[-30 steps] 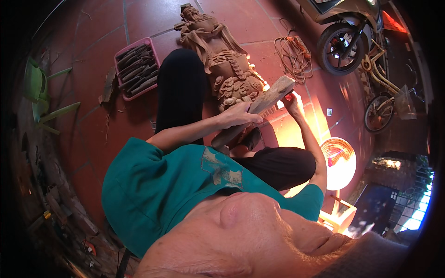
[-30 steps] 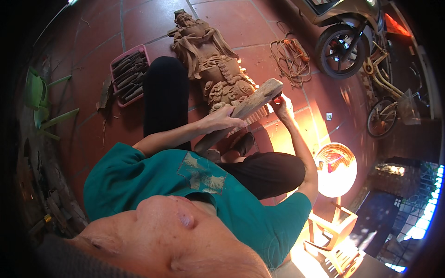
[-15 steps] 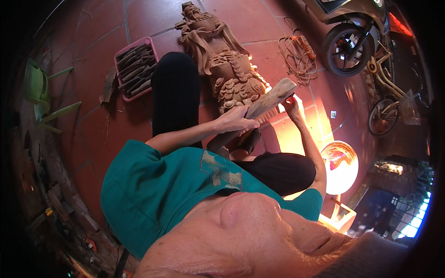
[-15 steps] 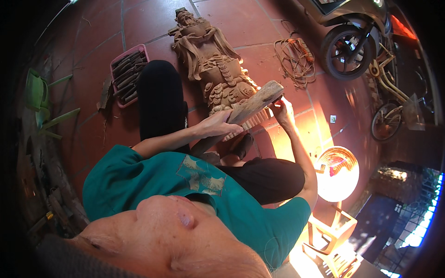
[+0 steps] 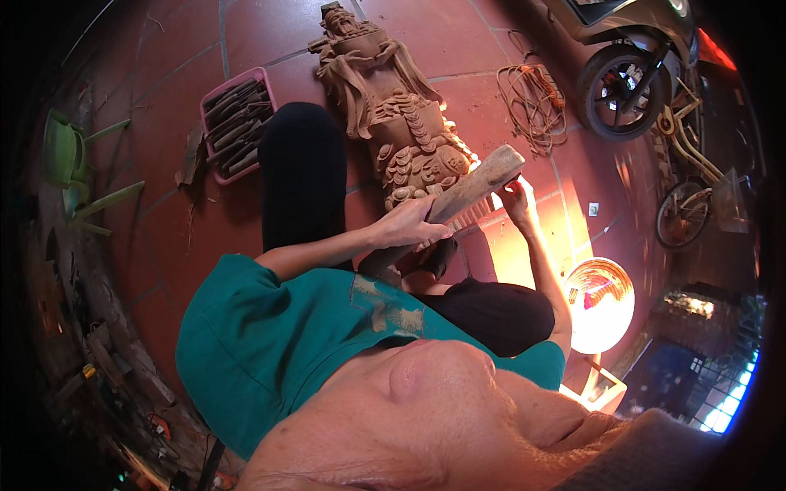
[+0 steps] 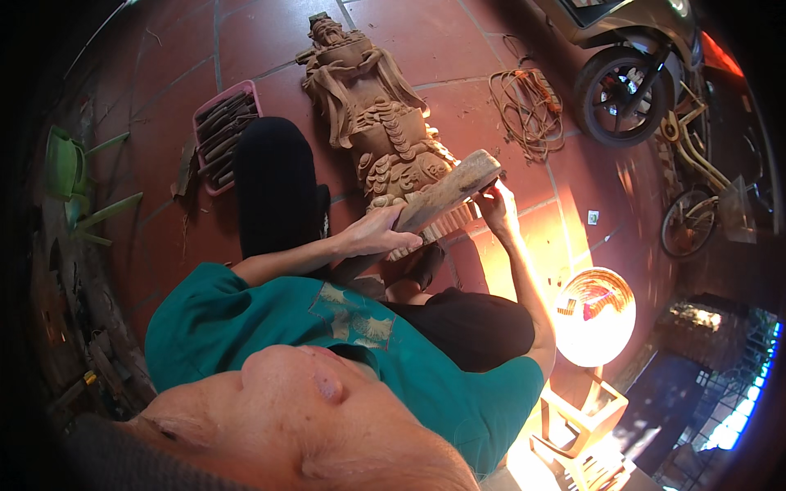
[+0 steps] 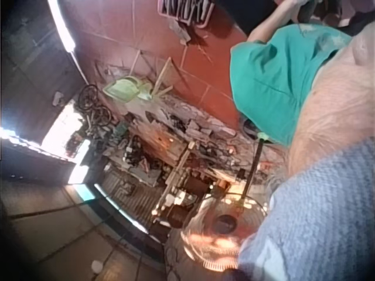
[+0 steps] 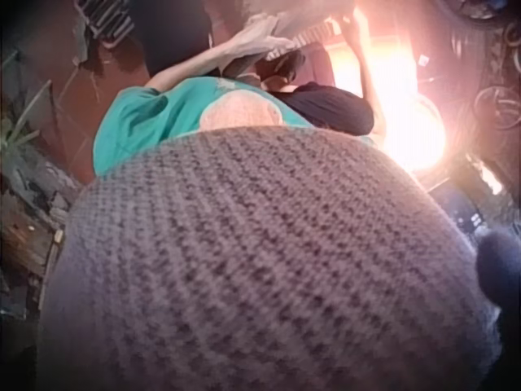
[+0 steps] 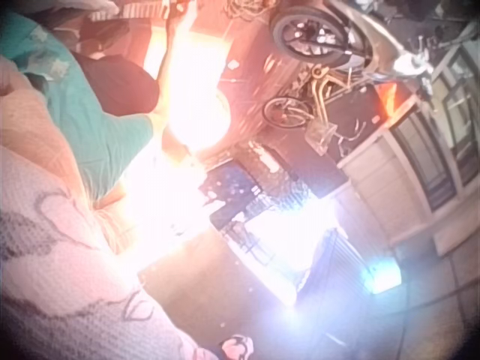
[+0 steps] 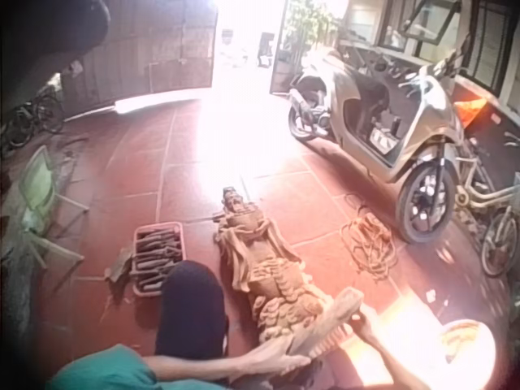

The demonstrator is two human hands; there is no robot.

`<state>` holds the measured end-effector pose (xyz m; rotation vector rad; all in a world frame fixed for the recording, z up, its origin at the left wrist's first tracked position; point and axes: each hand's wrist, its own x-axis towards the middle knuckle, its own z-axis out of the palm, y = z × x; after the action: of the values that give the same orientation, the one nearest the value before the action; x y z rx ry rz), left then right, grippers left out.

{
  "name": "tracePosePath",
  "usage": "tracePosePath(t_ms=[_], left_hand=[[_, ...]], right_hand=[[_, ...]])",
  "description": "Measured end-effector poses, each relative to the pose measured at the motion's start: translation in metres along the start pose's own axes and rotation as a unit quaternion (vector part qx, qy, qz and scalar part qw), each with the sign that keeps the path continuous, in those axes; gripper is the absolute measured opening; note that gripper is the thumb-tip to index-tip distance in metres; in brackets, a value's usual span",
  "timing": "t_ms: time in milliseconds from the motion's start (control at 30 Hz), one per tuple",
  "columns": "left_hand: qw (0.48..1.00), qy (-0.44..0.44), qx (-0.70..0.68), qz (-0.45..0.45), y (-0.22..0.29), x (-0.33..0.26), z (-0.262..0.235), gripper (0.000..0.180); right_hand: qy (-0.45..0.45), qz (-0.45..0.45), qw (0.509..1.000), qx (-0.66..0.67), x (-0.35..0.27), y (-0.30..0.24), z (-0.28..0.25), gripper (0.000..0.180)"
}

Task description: The person carves a wooden sculpture using a chisel and mallet. They repeatedly strike the chisel to shape the wood, focusing on detailed sections of the piece.

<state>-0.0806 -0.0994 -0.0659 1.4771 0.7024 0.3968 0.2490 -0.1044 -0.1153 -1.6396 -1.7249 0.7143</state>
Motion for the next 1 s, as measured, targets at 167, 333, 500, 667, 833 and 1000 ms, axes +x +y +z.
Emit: tracePosePath(t_ms=[167,333,500,667,833,1000], left_hand=[[0.999,0.005,0.025,0.025,-0.011,0.005,0.002,0.056],[0.999,0.009,0.035,0.031,-0.016,0.009,0.005,0.06],[0.998,-0.015,0.055,-0.027,-0.011,0.01,0.003,0.068],[0.997,0.019,0.064,0.047,-0.021,0.012,0.009,0.058],[0.994,0.029,0.089,0.057,-0.028,0.014,0.012,0.057],[0.997,0.011,0.065,0.037,-0.019,0.011,0.01,0.057]], right_hand=[[0.007,-0.001,1.0,-0.019,-0.003,0.015,0.001,0.023],[-0.012,0.033,0.999,0.035,-0.008,0.047,0.002,0.023],[-0.031,0.025,0.999,-0.01,-0.011,0.049,0.0,0.024],[-0.041,0.056,0.995,0.068,-0.014,0.051,0.0,0.028],[-0.048,0.055,0.987,0.146,-0.017,0.061,-0.002,0.04],[-0.021,0.062,0.98,0.189,-0.018,0.056,0.001,0.035]])
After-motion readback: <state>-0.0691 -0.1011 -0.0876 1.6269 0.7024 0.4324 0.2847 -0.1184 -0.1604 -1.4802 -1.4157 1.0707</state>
